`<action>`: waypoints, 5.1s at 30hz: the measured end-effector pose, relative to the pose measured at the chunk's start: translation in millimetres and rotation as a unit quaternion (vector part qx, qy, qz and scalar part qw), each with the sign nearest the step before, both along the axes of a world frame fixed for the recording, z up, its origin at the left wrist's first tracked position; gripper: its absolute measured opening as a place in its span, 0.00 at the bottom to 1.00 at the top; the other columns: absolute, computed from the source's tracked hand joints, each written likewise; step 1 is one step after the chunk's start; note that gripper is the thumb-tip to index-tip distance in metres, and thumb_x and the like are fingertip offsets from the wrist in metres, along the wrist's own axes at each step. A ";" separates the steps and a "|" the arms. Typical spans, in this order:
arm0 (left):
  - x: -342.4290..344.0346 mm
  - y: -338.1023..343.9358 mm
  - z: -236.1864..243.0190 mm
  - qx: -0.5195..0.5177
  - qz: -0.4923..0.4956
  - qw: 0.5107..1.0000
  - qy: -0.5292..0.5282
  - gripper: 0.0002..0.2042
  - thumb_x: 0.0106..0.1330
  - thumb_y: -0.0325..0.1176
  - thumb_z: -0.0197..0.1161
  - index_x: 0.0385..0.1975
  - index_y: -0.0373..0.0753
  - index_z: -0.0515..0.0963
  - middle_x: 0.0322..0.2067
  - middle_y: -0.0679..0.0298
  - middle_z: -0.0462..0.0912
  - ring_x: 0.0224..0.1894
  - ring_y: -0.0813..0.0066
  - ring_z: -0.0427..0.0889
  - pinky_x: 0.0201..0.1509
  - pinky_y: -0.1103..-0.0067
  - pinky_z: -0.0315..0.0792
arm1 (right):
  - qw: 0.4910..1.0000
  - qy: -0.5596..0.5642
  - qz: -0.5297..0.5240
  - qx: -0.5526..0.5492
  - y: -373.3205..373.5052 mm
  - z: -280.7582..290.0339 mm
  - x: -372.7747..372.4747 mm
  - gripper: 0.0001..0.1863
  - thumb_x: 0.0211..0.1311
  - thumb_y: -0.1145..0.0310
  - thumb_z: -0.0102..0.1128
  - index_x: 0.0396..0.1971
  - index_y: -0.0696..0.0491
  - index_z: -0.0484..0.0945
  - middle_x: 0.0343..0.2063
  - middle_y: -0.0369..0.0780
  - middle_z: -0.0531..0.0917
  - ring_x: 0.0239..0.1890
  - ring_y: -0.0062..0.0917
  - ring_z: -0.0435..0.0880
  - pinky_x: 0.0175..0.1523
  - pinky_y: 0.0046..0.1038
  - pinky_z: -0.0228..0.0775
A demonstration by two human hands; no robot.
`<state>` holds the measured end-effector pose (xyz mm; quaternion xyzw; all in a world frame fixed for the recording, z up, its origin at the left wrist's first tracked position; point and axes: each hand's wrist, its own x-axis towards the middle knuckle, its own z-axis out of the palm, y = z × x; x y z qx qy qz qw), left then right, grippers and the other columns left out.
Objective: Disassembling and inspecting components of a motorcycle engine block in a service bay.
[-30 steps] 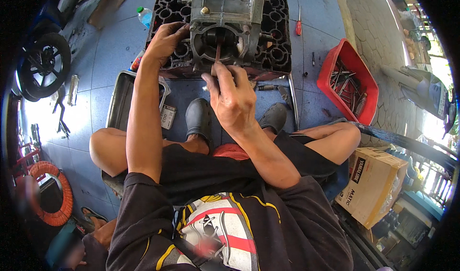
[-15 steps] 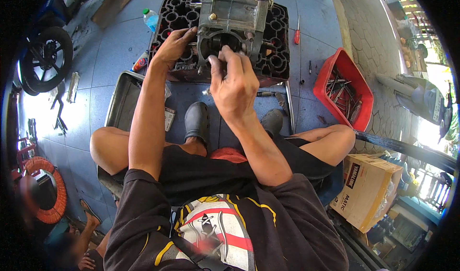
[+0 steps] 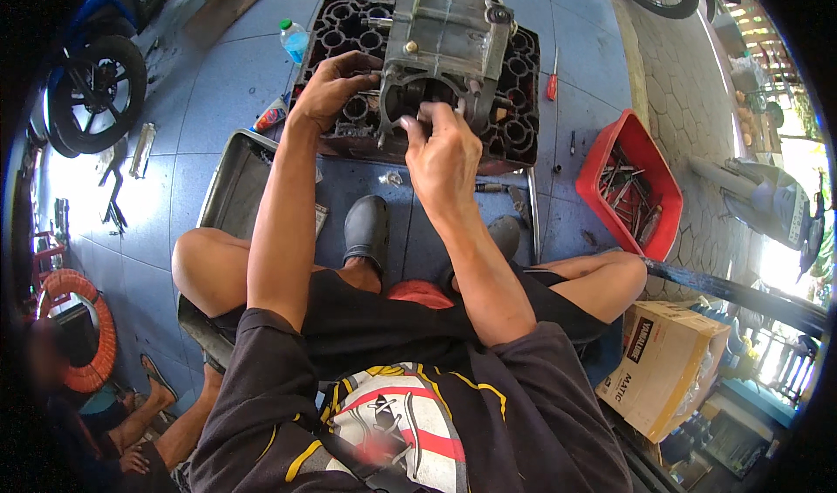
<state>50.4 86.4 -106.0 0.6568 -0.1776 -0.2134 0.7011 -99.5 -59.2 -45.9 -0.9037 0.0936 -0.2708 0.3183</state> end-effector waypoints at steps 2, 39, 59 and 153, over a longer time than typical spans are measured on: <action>0.7 -3.9 5.6 0.008 0.029 0.997 0.067 0.15 0.63 0.35 0.66 0.43 0.29 0.80 0.37 0.59 0.84 0.38 0.76 0.80 0.43 0.79 0.74 | 0.999 -0.024 -0.007 0.036 1.1 -9.7 1.8 0.11 0.50 0.74 0.71 0.34 0.60 0.81 0.29 0.47 0.84 0.33 0.43 0.84 0.40 0.36 0.75; 32.5 -40.4 -45.5 0.333 0.054 0.922 -0.189 0.18 0.73 0.40 0.47 0.54 0.36 0.73 0.15 0.44 0.67 0.18 0.52 0.70 0.26 0.59 0.65 | 0.996 -0.048 -0.028 0.073 0.1 16.2 -12.8 0.08 0.54 0.73 0.68 0.32 0.61 0.82 0.31 0.48 0.85 0.35 0.41 0.85 0.43 0.33 0.76; -11.4 -4.7 11.6 0.069 0.070 0.995 -0.012 0.20 0.66 0.46 0.62 0.34 0.29 0.81 0.22 0.63 0.81 0.22 0.79 0.76 0.26 0.76 0.70 | 0.984 -0.043 0.017 0.173 -2.8 5.0 -3.9 0.09 0.54 0.73 0.66 0.32 0.62 0.80 0.30 0.51 0.84 0.34 0.45 0.84 0.39 0.36 0.76; 1.8 2.1 0.1 0.043 0.059 0.993 -0.087 0.27 0.68 0.53 0.59 0.37 0.27 0.81 0.24 0.60 0.80 0.27 0.76 0.76 0.34 0.75 0.71 | 0.983 0.050 -0.011 0.175 -7.6 15.6 -3.8 0.07 0.50 0.75 0.71 0.25 0.62 0.82 0.23 0.45 0.86 0.25 0.22 0.84 0.32 0.24 0.74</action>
